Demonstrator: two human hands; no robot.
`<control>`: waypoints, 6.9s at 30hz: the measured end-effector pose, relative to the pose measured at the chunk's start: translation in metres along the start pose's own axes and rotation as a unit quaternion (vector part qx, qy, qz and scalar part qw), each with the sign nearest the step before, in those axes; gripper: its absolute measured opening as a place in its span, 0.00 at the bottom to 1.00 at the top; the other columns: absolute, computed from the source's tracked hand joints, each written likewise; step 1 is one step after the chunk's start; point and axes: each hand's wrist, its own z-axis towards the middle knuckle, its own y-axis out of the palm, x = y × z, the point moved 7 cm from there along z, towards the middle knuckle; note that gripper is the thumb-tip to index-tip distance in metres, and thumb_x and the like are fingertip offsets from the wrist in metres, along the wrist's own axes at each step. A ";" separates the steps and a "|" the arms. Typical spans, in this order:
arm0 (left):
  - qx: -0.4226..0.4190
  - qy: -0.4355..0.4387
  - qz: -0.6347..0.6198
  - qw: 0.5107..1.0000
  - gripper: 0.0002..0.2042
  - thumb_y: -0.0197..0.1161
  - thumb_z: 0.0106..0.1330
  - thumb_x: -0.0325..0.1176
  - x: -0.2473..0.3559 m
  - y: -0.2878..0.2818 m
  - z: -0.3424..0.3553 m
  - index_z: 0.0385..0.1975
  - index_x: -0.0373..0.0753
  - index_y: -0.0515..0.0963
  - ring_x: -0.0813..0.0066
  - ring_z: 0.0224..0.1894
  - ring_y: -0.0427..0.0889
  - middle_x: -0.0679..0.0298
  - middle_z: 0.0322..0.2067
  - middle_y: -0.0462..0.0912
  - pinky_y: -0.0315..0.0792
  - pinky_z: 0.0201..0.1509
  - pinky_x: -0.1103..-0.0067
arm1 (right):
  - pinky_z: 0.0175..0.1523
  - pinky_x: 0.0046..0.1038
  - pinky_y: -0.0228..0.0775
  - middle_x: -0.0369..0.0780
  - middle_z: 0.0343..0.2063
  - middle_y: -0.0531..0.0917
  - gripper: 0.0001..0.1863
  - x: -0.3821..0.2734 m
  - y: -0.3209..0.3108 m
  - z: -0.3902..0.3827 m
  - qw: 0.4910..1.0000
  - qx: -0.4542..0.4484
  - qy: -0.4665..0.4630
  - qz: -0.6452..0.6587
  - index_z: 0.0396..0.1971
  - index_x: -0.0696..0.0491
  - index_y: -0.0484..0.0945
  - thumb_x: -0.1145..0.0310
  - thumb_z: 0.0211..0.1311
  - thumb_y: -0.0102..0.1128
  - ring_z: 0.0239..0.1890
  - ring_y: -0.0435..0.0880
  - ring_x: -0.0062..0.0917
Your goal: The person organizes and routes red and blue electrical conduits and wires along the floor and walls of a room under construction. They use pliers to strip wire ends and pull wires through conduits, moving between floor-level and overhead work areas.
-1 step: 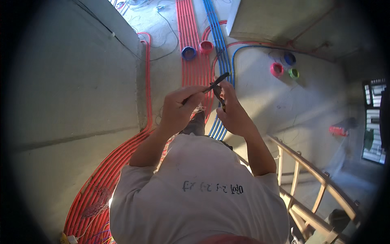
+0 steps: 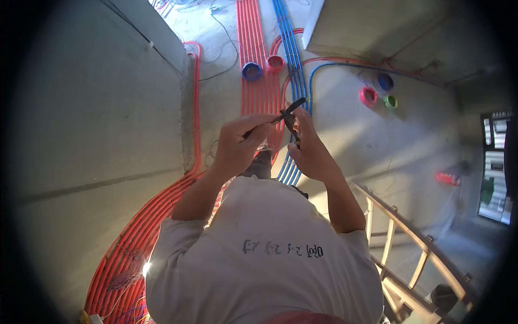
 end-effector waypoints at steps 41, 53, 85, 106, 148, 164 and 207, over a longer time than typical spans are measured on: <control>0.274 -0.137 -0.158 0.939 0.07 0.63 0.69 0.24 -0.058 -0.052 0.403 0.43 0.30 0.81 0.77 0.32 0.79 0.66 0.32 0.83 0.71 0.35 0.79 | 0.59 0.30 0.66 0.44 0.55 0.73 0.25 0.126 -0.160 0.438 0.978 -0.187 0.025 0.094 0.63 0.58 0.62 0.79 0.66 0.53 0.55 0.73 0.29; 0.275 -0.125 -0.247 0.921 0.06 0.65 0.66 0.23 -0.068 -0.092 0.404 0.41 0.32 0.79 0.77 0.40 0.81 0.64 0.36 0.83 0.75 0.45 0.78 | 0.43 0.21 0.71 0.37 0.42 0.78 0.10 0.067 -0.103 0.469 0.953 -0.174 0.022 0.249 0.43 0.53 0.67 0.76 0.68 0.59 0.37 0.75 0.15; 0.212 -0.106 0.231 0.944 0.06 0.66 0.63 0.28 -0.004 -0.139 0.405 0.30 0.33 0.77 0.75 0.24 0.74 0.61 0.20 0.74 0.68 0.30 0.72 | 0.38 0.24 0.72 0.38 0.34 0.83 0.11 0.047 -0.079 0.486 0.829 -0.418 0.119 0.351 0.47 0.56 0.70 0.68 0.72 0.57 0.31 0.76 0.17; 0.119 0.038 -0.239 0.963 0.16 0.52 0.79 0.40 0.027 -0.131 0.415 0.27 0.41 0.64 0.75 0.20 0.63 0.68 0.18 0.66 0.63 0.31 0.72 | 0.31 0.26 0.63 0.33 0.23 0.75 0.10 0.034 -0.146 0.487 0.910 -0.388 0.022 0.146 0.35 0.57 0.77 0.65 0.71 0.61 0.25 0.70 0.17; 0.393 -0.132 -0.314 0.854 0.12 0.58 0.75 0.34 -0.073 -0.119 0.368 0.28 0.35 0.77 0.82 0.15 0.61 0.61 0.21 0.78 0.58 0.22 0.81 | 0.32 0.18 0.68 0.33 0.27 0.80 0.06 0.094 -0.135 0.471 0.898 -0.174 0.114 0.388 0.42 0.57 0.78 0.71 0.71 0.61 0.26 0.75 0.12; 0.343 -0.167 -0.098 0.919 0.08 0.63 0.70 0.30 -0.062 -0.053 0.378 0.40 0.30 0.83 0.90 0.20 0.62 0.73 0.21 0.74 0.56 0.22 0.85 | 0.31 0.20 0.67 0.33 0.29 0.81 0.08 0.087 -0.126 0.487 0.928 -0.082 0.121 0.344 0.38 0.55 0.75 0.66 0.72 0.62 0.26 0.74 0.13; 0.027 -0.243 -0.187 0.951 0.08 0.48 0.59 0.26 -0.082 0.002 0.408 0.22 0.33 0.73 0.77 0.22 0.69 0.63 0.19 0.75 0.63 0.27 0.78 | 0.38 0.18 0.73 0.41 0.38 0.84 0.23 0.103 -0.156 0.495 0.813 -0.185 0.170 0.525 0.58 0.59 0.72 0.75 0.64 0.65 0.30 0.78 0.17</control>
